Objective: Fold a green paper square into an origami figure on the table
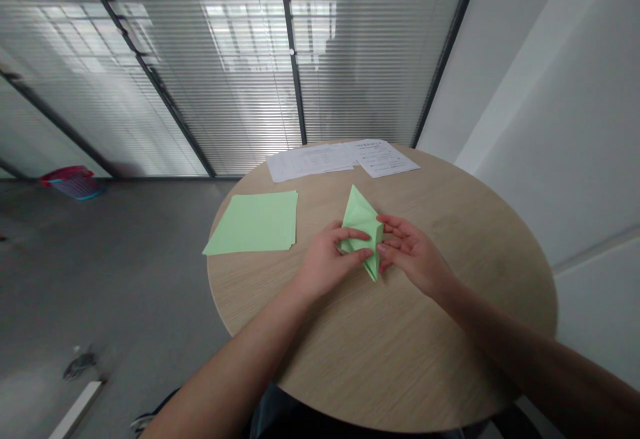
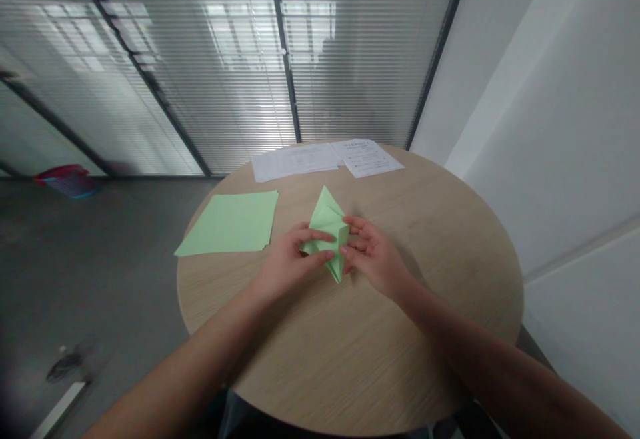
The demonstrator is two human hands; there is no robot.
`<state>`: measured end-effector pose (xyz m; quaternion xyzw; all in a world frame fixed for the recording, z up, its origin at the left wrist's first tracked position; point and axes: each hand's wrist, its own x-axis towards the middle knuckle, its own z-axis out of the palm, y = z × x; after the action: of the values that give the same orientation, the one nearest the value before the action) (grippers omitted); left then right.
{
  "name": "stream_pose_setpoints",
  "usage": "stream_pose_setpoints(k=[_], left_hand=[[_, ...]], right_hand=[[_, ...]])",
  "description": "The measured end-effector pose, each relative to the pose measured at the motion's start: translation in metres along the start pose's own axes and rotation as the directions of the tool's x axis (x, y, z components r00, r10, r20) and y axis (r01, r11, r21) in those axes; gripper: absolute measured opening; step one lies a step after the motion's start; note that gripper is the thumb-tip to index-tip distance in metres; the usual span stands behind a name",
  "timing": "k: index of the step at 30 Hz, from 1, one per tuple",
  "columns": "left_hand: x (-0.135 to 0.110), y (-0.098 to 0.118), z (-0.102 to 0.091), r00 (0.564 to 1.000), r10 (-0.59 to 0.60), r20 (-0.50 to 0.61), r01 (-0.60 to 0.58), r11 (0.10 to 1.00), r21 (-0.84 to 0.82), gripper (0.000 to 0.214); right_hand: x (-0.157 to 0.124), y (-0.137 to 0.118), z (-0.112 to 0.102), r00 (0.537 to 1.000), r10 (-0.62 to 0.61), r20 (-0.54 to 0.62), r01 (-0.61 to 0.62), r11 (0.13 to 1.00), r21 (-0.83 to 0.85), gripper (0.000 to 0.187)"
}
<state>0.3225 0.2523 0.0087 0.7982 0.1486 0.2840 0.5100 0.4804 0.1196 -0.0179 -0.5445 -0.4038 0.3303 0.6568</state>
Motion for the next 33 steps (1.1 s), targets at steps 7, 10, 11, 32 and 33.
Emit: stream_pose_setpoints(k=[7, 10, 11, 32, 33], left_hand=[[0.0, -0.004, 0.001, 0.999, 0.046, 0.006, -0.046, 0.996, 0.075, 0.015], [0.0, -0.004, 0.0, 0.998, 0.055, 0.0, -0.055, 0.99, 0.127, 0.016], [0.0, -0.003, 0.0, 0.998, 0.058, 0.002, -0.058, 0.989, 0.134, 0.016], [-0.002, 0.001, 0.009, 0.999, 0.047, -0.009, -0.042, 0.958, 0.283, 0.011], [-0.002, 0.002, 0.01, 0.999, 0.048, -0.011, -0.043, 0.955, 0.295, 0.012]], right_hand=[[0.0, 0.002, -0.001, 1.0, 0.007, 0.017, -0.007, 1.0, -0.014, 0.05], [0.0, 0.005, -0.001, 1.0, 0.009, 0.024, -0.009, 1.0, 0.007, 0.052], [0.0, 0.006, -0.001, 1.0, 0.01, 0.027, -0.01, 1.0, 0.017, 0.052], [-0.002, 0.009, 0.011, 0.996, -0.057, -0.063, 0.05, 0.994, -0.1, 0.048], [-0.002, 0.009, 0.011, 0.996, -0.061, -0.063, 0.054, 0.993, -0.103, 0.049]])
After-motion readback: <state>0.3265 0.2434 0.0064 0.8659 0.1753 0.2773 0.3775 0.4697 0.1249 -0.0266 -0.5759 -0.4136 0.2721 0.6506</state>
